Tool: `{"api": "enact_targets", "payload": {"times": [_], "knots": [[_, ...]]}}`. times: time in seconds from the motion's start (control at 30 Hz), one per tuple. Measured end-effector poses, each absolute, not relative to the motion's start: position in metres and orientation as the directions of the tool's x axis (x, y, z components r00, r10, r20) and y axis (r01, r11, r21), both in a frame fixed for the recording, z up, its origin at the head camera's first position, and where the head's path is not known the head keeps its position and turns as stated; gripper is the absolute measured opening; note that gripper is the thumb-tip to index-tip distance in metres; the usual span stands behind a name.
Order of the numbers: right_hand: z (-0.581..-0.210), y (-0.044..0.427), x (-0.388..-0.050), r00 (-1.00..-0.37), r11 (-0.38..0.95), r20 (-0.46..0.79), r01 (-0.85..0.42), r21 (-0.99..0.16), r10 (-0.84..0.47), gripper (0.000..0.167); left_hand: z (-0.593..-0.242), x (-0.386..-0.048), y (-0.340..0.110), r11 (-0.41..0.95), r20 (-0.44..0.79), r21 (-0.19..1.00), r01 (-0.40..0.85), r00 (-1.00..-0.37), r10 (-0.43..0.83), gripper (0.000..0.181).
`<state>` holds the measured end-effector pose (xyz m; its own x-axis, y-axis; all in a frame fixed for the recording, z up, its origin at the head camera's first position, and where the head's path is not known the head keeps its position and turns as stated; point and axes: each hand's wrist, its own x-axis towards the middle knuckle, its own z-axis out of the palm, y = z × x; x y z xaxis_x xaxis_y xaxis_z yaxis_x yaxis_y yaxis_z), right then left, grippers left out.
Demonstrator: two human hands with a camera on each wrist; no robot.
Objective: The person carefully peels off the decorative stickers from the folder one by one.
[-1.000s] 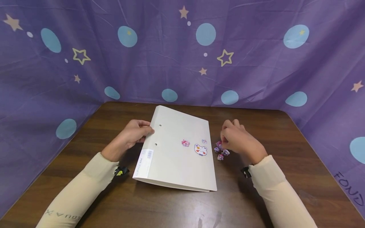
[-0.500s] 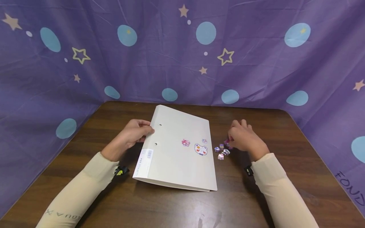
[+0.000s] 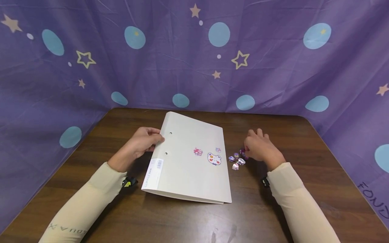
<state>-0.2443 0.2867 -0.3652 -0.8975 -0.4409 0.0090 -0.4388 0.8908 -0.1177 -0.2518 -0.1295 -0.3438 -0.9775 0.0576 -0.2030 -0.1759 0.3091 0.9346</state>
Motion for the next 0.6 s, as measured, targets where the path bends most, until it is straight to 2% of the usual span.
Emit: {"api": "enact_targets", "payload": {"times": [0.17, 0.6], "knots": [[-0.3696, 0.2878, -0.2469, -0.897, 0.892, 0.005, -0.440, -0.104, -0.442, 0.030, -0.3440, -0.2515, -0.1298, 0.312, -0.200, 0.934, -0.173, -0.978, 0.058, 0.043], [-0.3714, 0.2854, -0.2486, -0.894, 0.892, -0.025, -0.443, -0.092, -0.447, 0.010, -0.3453, -0.2524, -0.1305, 0.309, -0.193, 0.936, -0.165, -0.979, 0.060, 0.042]]}}
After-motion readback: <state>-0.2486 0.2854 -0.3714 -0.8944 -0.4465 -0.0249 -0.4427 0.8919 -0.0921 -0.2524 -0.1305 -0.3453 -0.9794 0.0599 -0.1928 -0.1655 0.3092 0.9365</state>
